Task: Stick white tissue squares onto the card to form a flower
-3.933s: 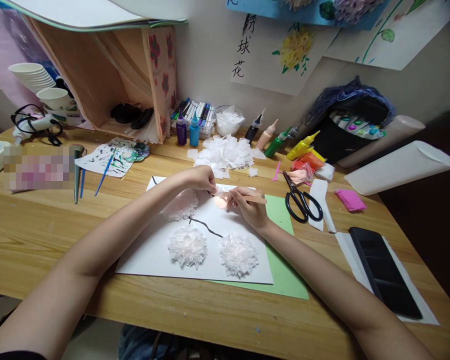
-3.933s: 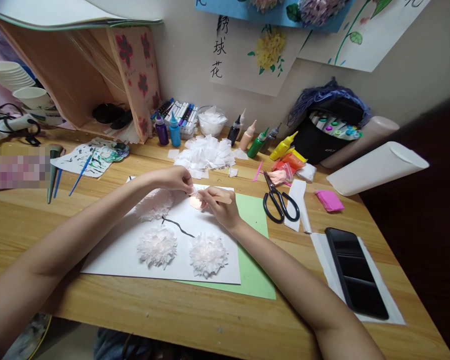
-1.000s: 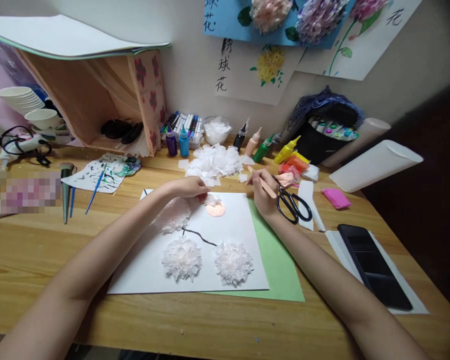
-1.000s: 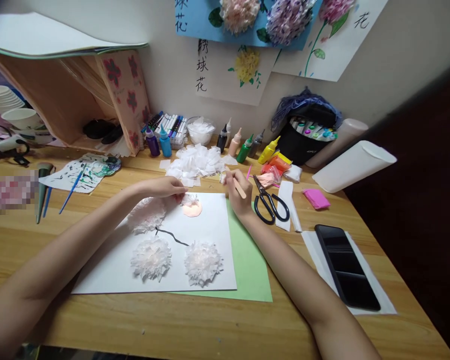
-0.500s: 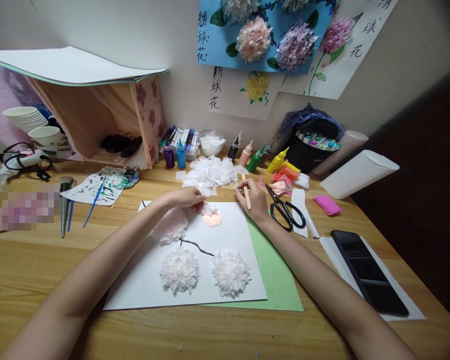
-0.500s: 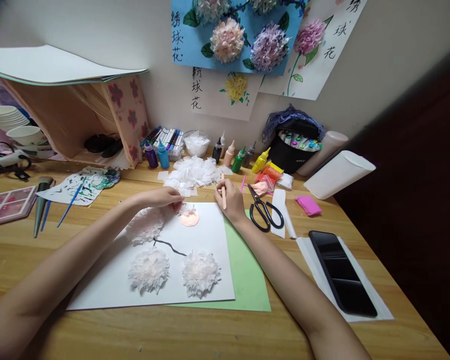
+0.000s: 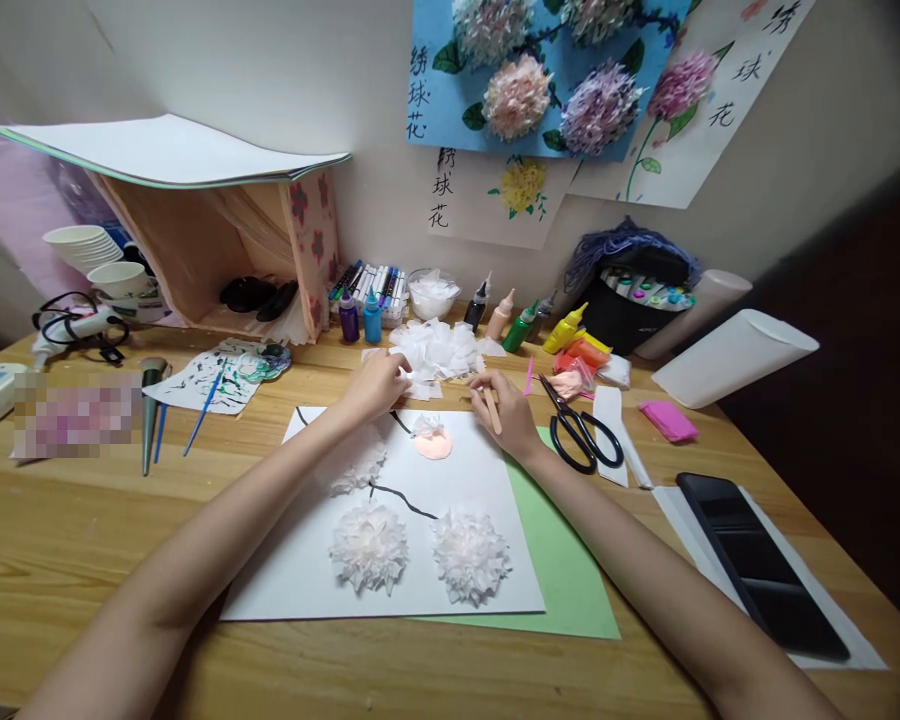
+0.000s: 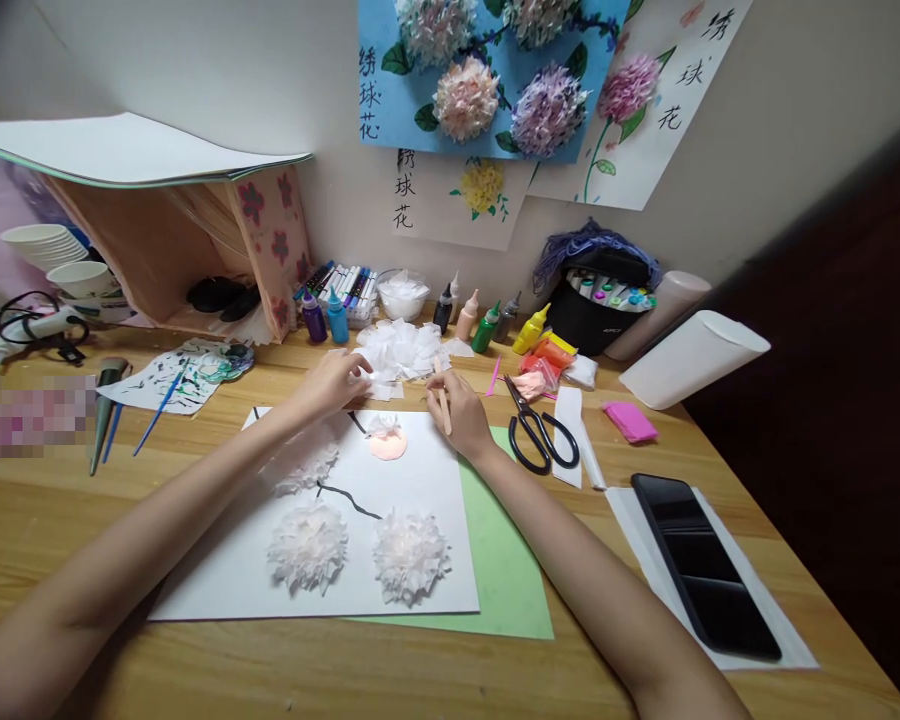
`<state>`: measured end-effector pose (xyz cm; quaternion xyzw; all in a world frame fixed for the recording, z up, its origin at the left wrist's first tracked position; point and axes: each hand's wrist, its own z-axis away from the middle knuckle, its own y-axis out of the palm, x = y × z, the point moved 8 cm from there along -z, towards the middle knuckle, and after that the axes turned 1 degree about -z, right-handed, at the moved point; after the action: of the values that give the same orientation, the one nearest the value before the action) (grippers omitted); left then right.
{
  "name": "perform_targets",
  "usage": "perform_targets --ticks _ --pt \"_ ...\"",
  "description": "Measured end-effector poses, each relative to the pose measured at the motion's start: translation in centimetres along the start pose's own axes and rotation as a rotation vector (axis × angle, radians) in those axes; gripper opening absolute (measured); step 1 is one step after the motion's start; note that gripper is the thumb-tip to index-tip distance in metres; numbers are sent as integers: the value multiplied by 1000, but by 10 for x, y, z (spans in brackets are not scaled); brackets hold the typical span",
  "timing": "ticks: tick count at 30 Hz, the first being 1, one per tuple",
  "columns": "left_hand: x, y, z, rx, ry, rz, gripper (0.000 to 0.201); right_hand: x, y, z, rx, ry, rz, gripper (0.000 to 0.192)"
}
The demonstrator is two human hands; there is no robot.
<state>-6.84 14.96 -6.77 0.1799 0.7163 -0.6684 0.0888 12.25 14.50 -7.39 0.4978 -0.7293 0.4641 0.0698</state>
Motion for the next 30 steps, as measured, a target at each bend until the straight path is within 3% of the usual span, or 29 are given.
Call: perform_targets --ticks 6,12,17,21,27,30 --pt "-1 10 -1 -12 76 -20 20 10 3 3 24 -85 -20 9" --pt "3 5 -6 70 40 107 20 13 2 5 22 -130 -14 11" --pt "0 -10 -5 108 35 147 25 14 1 5 11 -140 -16 9" --pt "-13 -20 5 282 73 248 29 17 -5 6 -36 -130 -46 10" --pt "-41 -28 29 598 240 298 27 38 -19 23 -123 -164 -335 45" --pt "-43 -23 42 777 306 266 23 59 -3 30 73 -270 -411 51"
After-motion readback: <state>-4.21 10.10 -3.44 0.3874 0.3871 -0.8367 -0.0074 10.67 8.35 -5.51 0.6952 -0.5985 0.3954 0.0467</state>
